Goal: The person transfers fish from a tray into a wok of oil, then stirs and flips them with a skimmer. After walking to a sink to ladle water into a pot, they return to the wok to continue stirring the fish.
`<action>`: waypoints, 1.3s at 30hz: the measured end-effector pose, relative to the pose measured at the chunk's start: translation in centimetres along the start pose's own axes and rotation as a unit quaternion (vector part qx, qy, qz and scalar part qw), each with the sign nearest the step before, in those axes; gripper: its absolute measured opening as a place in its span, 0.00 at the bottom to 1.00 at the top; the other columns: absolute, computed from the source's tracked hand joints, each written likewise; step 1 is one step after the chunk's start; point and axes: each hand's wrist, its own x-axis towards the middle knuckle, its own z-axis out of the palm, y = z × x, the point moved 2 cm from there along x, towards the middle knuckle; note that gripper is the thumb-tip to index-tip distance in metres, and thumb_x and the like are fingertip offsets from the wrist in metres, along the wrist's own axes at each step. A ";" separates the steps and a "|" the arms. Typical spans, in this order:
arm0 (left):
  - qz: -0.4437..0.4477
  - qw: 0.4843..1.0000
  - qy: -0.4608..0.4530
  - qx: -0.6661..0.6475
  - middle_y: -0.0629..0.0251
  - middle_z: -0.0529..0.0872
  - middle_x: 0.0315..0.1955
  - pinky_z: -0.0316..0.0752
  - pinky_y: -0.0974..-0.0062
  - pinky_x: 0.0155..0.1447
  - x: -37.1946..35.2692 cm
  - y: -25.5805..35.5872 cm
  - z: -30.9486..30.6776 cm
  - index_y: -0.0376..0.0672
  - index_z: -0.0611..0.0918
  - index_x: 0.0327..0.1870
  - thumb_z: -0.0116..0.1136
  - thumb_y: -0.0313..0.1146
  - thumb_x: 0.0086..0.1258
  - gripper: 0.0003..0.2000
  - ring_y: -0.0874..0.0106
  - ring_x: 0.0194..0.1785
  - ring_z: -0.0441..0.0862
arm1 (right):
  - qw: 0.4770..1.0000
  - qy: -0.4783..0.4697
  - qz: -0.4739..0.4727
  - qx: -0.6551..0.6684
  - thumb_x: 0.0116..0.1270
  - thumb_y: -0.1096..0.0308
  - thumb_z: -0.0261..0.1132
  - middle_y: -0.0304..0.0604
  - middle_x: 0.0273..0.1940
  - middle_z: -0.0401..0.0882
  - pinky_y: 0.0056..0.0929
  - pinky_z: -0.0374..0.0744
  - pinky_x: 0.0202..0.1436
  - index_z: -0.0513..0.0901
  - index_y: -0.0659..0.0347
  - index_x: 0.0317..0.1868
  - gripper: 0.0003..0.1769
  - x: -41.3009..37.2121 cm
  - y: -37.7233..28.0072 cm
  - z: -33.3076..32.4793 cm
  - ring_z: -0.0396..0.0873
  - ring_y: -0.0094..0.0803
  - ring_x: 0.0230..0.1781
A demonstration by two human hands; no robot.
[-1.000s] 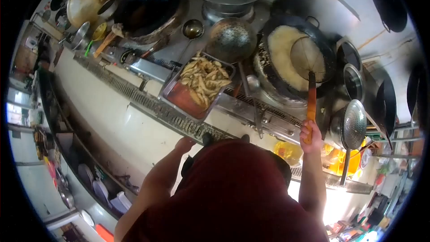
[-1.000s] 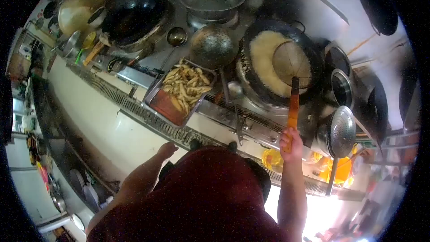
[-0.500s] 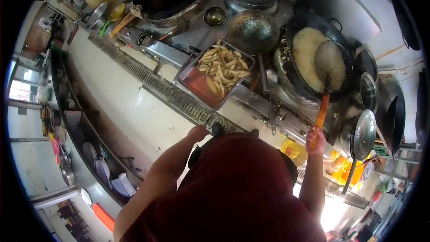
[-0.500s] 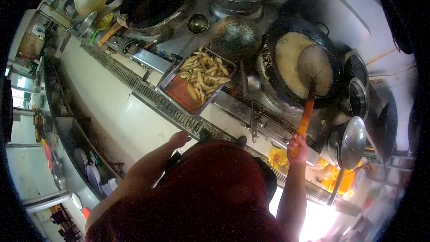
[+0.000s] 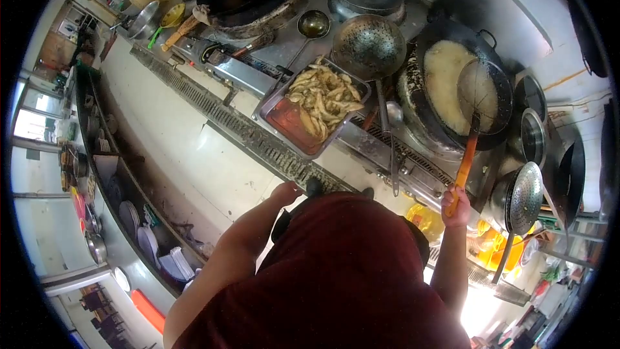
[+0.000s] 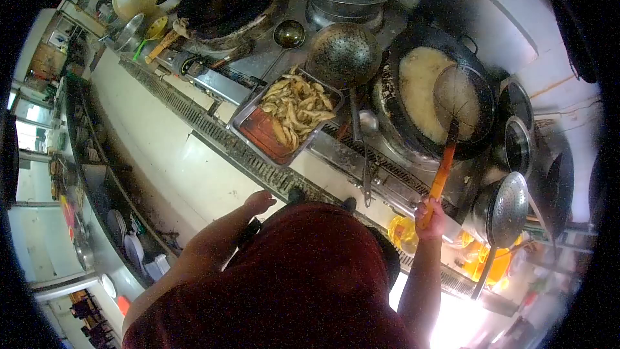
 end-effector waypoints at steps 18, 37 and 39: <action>0.090 0.984 -0.012 0.155 0.55 0.77 0.40 0.73 0.63 0.49 -1.0 2.9 -1.5 0.48 0.80 0.40 0.42 0.43 0.67 0.14 0.58 0.47 0.76 | 0.999 -0.027 0.018 0.008 0.63 0.69 0.54 0.38 0.32 0.72 0.18 0.68 0.23 0.71 0.53 0.48 0.12 0.1 -0.1 -0.3 0.66 0.21 0.22; 0.168 0.974 -0.014 0.150 0.49 0.79 0.40 0.71 0.62 0.50 3.2 -1.4 2.0 0.37 0.79 0.35 0.49 0.48 0.61 0.19 0.55 0.47 0.76 | 1.000 -0.025 0.006 0.005 0.63 0.70 0.53 0.38 0.32 0.72 0.17 0.68 0.23 0.69 0.51 0.52 0.16 -0.1 0.0 0.1 0.65 0.21 0.22; 0.149 0.978 -0.035 0.144 0.49 0.78 0.40 0.71 0.62 0.50 -1.3 3.9 -2.1 0.38 0.80 0.35 0.48 0.46 0.62 0.18 0.55 0.47 0.76 | 1.000 -0.028 0.003 0.001 0.63 0.70 0.53 0.38 0.32 0.72 0.17 0.67 0.22 0.71 0.52 0.46 0.10 -0.1 0.0 0.0 0.65 0.21 0.22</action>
